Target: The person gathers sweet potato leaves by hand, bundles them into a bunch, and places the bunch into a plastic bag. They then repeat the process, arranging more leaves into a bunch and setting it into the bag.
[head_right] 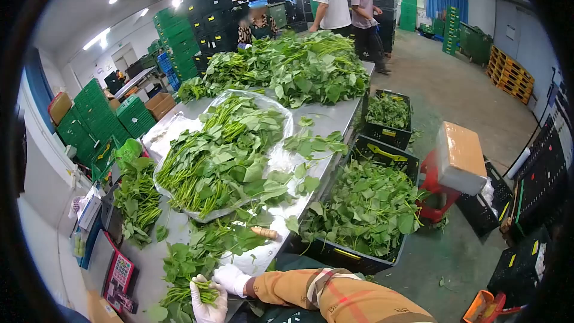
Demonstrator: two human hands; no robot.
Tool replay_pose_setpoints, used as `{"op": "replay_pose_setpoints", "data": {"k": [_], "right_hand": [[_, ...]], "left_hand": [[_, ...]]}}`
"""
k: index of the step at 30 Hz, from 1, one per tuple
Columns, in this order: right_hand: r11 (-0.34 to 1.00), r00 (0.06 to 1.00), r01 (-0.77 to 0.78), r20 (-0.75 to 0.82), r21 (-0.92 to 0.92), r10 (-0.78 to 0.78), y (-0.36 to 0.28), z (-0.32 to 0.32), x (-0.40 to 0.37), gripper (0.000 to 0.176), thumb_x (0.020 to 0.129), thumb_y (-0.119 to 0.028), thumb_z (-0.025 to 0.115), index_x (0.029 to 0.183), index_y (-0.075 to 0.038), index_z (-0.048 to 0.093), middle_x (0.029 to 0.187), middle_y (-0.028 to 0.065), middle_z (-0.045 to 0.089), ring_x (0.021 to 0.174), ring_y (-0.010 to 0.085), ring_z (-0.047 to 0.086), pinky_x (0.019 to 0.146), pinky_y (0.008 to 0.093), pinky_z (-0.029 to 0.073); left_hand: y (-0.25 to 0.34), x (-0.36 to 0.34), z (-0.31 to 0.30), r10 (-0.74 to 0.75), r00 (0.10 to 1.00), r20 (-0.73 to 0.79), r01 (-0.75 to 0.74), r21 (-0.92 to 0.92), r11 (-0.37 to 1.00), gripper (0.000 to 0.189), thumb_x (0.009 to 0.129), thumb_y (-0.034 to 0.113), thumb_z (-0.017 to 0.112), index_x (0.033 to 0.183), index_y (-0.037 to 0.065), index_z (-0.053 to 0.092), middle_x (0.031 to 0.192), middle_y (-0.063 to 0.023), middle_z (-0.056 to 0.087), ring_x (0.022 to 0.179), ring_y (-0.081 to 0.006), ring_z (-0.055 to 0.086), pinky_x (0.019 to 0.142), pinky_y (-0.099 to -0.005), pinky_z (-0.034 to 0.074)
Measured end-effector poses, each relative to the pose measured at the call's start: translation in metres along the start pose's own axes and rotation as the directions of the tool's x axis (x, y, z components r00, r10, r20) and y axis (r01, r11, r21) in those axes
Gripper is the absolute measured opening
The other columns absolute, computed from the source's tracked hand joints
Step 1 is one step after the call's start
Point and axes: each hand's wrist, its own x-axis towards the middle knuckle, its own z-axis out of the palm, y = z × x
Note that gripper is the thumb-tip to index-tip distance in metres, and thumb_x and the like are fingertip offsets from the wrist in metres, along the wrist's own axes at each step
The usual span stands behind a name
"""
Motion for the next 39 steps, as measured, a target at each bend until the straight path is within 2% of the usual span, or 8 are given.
{"op": "replay_pose_setpoints", "data": {"k": [11, 15, 21, 23, 26, 31, 35, 39], "right_hand": [[0.945, 0.986, -0.116, -0.079, 0.305, 0.146, 0.014, 0.004, 0.004, 0.026, 0.086, -0.032, 0.061, 0.087, -0.006, 0.064, 0.082, 0.0171, 0.065, 0.08, 0.0365, 0.063, 0.072, 0.0442, 0.049], [0.755, 0.977, -0.147, -0.028, 0.639, 0.214, 0.007, -0.022, 0.007, 0.026, 0.09, -0.031, 0.06, 0.087, -0.006, 0.063, 0.074, 0.0134, 0.062, 0.07, 0.0274, 0.061, 0.065, 0.0383, 0.047], [0.411, 0.915, -0.014, -0.153, 0.912, 0.373, -0.017, -0.097, -0.007, 0.019, 0.095, -0.021, 0.058, 0.095, -0.003, 0.064, 0.079, 0.0014, 0.059, 0.068, 0.0082, 0.052, 0.062, 0.0256, 0.045], [0.685, 0.851, 0.154, -0.448, 0.712, 0.274, -0.006, -0.094, -0.008, 0.019, 0.095, -0.017, 0.057, 0.099, -0.001, 0.066, 0.082, 0.0038, 0.062, 0.074, 0.0096, 0.058, 0.066, 0.0249, 0.047], [0.68, 0.823, 0.245, -0.519, 0.691, 0.231, -0.019, -0.105, -0.022, 0.018, 0.093, -0.017, 0.06, 0.099, -0.002, 0.067, 0.081, 0.0031, 0.062, 0.071, 0.0117, 0.055, 0.066, 0.0268, 0.046], [0.66, 0.967, 0.137, -0.246, 0.739, 0.074, -0.041, -0.112, -0.038, 0.017, 0.094, -0.015, 0.058, 0.097, -0.002, 0.068, 0.083, 0.0057, 0.065, 0.071, 0.0101, 0.059, 0.065, 0.0258, 0.048], [0.962, 0.91, 0.241, -0.316, -0.128, -0.27, -0.039, -0.086, -0.038, 0.029, 0.094, -0.018, 0.054, 0.119, -0.006, 0.06, 0.073, 0.0054, 0.06, 0.062, 0.0191, 0.061, 0.058, 0.0344, 0.048], [0.935, 0.924, 0.263, -0.219, -0.236, -0.315, -0.046, -0.079, -0.039, 0.046, 0.083, -0.014, 0.056, 0.127, -0.003, 0.051, 0.074, 0.0054, 0.057, 0.069, 0.0227, 0.058, 0.064, 0.0366, 0.045]], "left_hand": [[0.009, -0.048, 0.051, 0.45, 0.889, 0.085, -0.457, 0.239, 0.857, 0.021, 0.098, 0.018, 0.053, 0.11, 0.002, 0.06, 0.099, -0.0079, 0.066, 0.087, -0.0217, 0.06, 0.087, -0.0422, 0.048], [0.011, -0.053, 0.05, 0.464, 0.808, 0.362, -0.537, 0.128, 0.834, 0.024, 0.098, 0.017, 0.052, 0.119, 0.004, 0.055, 0.093, -0.002, 0.056, 0.084, -0.0184, 0.05, 0.086, -0.039, 0.042], [0.017, -0.014, -0.011, 0.512, 0.818, 0.26, -0.569, 0.242, 0.786, 0.027, 0.1, 0.019, 0.048, 0.124, 0.006, 0.051, 0.095, -0.0026, 0.058, 0.084, -0.0133, 0.055, 0.083, -0.0324, 0.048], [0.005, -0.008, -0.002, 0.485, 0.873, 0.051, -0.485, 0.198, 0.852, 0.028, 0.095, 0.011, 0.055, 0.122, 0.005, 0.047, 0.083, -0.0016, 0.053, 0.075, -0.0135, 0.051, 0.078, -0.0331, 0.047], [-0.007, -0.003, -0.01, 0.461, 0.875, -0.15, -0.406, 0.294, 0.865, 0.026, 0.093, 0.009, 0.06, 0.117, 0.004, 0.053, 0.086, -0.0041, 0.06, 0.078, -0.0157, 0.057, 0.077, -0.0327, 0.05], [-0.014, 0.001, -0.021, 0.417, 0.892, -0.173, -0.296, 0.474, 0.829, 0.027, 0.09, 0.003, 0.062, 0.116, 0.004, 0.059, 0.108, -0.0083, 0.066, 0.095, -0.018, 0.063, 0.086, -0.0317, 0.052], [-0.016, 0.002, -0.03, 0.503, 0.843, -0.189, -0.36, 0.495, 0.791, 0.037, 0.088, -0.002, 0.063, 0.123, 0.005, 0.057, 0.118, -0.0041, 0.062, 0.104, -0.0153, 0.06, 0.091, -0.0314, 0.049], [-0.016, 0.003, -0.031, 0.533, 0.823, -0.196, -0.354, 0.557, 0.751, 0.039, 0.091, 0.007, 0.063, 0.128, 0.006, 0.053, 0.121, -0.0044, 0.061, 0.109, -0.0164, 0.058, 0.093, -0.0338, 0.048]]}}
